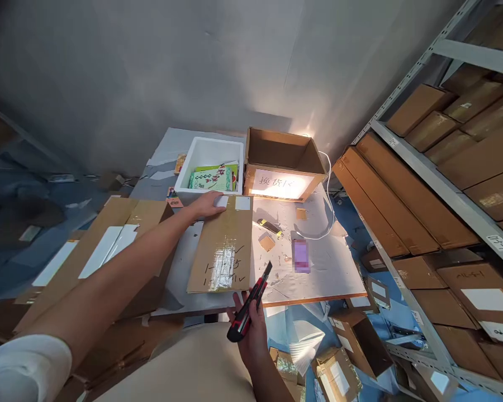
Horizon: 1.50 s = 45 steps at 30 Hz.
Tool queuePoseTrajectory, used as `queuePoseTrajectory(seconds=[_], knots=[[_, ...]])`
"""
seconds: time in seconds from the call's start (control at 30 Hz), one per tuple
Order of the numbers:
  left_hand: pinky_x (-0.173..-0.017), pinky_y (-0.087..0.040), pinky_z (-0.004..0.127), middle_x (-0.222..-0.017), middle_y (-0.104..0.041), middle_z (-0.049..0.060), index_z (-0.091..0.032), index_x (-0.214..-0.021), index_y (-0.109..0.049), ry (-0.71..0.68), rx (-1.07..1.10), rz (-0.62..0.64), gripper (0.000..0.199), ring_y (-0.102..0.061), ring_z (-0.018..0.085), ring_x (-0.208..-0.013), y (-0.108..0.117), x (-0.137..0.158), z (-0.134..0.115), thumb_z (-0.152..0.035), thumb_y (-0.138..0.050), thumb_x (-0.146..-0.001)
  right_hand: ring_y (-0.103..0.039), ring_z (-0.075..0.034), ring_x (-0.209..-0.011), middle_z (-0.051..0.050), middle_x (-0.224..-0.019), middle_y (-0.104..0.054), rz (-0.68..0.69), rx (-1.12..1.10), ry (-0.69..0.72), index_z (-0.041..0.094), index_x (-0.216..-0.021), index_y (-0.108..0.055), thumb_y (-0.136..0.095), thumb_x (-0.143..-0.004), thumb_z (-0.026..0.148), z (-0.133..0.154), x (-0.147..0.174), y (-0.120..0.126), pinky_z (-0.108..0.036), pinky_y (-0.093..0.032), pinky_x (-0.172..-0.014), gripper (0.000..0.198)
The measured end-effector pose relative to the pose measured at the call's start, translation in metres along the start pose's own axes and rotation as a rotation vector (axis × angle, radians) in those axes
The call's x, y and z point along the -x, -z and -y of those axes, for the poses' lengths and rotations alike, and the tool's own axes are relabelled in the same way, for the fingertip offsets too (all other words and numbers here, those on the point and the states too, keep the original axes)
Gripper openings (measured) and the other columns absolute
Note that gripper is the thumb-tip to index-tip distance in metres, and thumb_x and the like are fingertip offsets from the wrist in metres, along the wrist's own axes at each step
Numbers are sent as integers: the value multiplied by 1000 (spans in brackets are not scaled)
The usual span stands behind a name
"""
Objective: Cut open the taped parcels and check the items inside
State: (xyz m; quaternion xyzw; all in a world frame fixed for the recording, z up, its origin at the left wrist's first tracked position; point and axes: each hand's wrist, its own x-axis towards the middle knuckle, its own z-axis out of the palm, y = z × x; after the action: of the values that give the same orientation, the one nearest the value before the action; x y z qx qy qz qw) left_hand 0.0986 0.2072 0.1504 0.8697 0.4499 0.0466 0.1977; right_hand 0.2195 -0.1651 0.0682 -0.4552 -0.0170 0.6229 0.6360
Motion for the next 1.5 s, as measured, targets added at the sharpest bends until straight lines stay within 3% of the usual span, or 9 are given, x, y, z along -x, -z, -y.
queuePoseTrajectory(seconds=[0.2, 0.33, 0.5, 0.6, 0.8, 0.93, 1.1, 1.23, 1.5], knots=[[-99, -39, 43, -121, -59, 17, -11, -122, -55, 256, -21, -188, 62, -52, 34, -116, -16, 43, 7, -50, -61, -74, -49, -21, -125, -1, -133, -54, -62, 51, 291, 42, -128, -48, -69, -75, 50, 55, -25, -7, -47, -44, -97, 57], [-96, -40, 43, -114, -61, 18, -9, -121, -54, 379, 64, -340, 57, -54, 34, -113, -39, 88, -6, -47, -58, -78, -64, -15, -90, 0, -106, -66, -48, 313, 436, 32, -115, -55, -72, -72, 48, 121, -74, 11, -32, -54, -76, 49], [-94, -42, 43, -109, -61, 16, -11, -114, -55, 452, 167, -441, 53, -54, 33, -109, -60, 126, -38, -45, -61, -74, -65, -12, -75, 3, -88, -67, -5, 436, 366, 26, -101, -58, -79, -63, 44, 194, -122, 11, -26, -54, -67, 47], [-92, -44, 42, -105, -61, 15, -11, -111, -57, 520, 211, -474, 52, -56, 32, -105, -65, 148, -41, -47, -61, -73, -64, -11, -73, 4, -86, -67, 68, 506, 284, 25, -98, -58, -78, -63, 45, 206, -137, -2, -25, -54, -66, 45], [-94, -42, 49, -114, -57, 19, -7, -124, -48, 610, 72, -528, 71, -53, 36, -110, -62, 187, -24, -52, -58, -71, -64, -14, -74, 0, -92, -67, 217, 611, 267, 25, -104, -54, -70, -69, 55, 183, -154, -28, -25, -52, -60, 49], [-105, -31, 52, -135, -43, 23, -9, -134, -41, 348, -88, -525, 73, -38, 38, -129, -56, 174, -30, -42, -56, -71, -63, -13, -70, -2, -90, -65, 206, 747, 275, 23, -105, -53, -65, -73, 56, 183, -148, -10, -25, -52, -59, 48], [-109, -15, 58, -148, -32, 21, -15, -140, -38, -83, -174, -270, 89, -21, 42, -139, -63, 142, -47, -65, -57, -68, -58, -10, -50, 2, -82, -60, 239, 873, 120, 24, -133, -40, -64, -75, 52, 205, -125, 28, -27, -50, -47, 69], [-109, -10, 60, -150, -27, 25, -12, -145, -30, -69, -219, -263, 113, -19, 45, -139, -77, 135, -53, -81, -52, -60, -57, -9, -51, 1, -87, -61, 288, 904, 42, 28, -146, -26, -61, -79, 44, 212, -114, 34, -23, -48, -43, 77], [-111, -7, 56, -151, -27, 24, -12, -146, -28, -23, -215, -254, 114, -19, 41, -141, -82, 134, -52, -82, -51, -60, -57, -8, -48, 0, -86, -60, 322, 929, 2, 30, -148, -27, -60, -81, 41, 210, -111, 31, -23, -47, -40, 76]])
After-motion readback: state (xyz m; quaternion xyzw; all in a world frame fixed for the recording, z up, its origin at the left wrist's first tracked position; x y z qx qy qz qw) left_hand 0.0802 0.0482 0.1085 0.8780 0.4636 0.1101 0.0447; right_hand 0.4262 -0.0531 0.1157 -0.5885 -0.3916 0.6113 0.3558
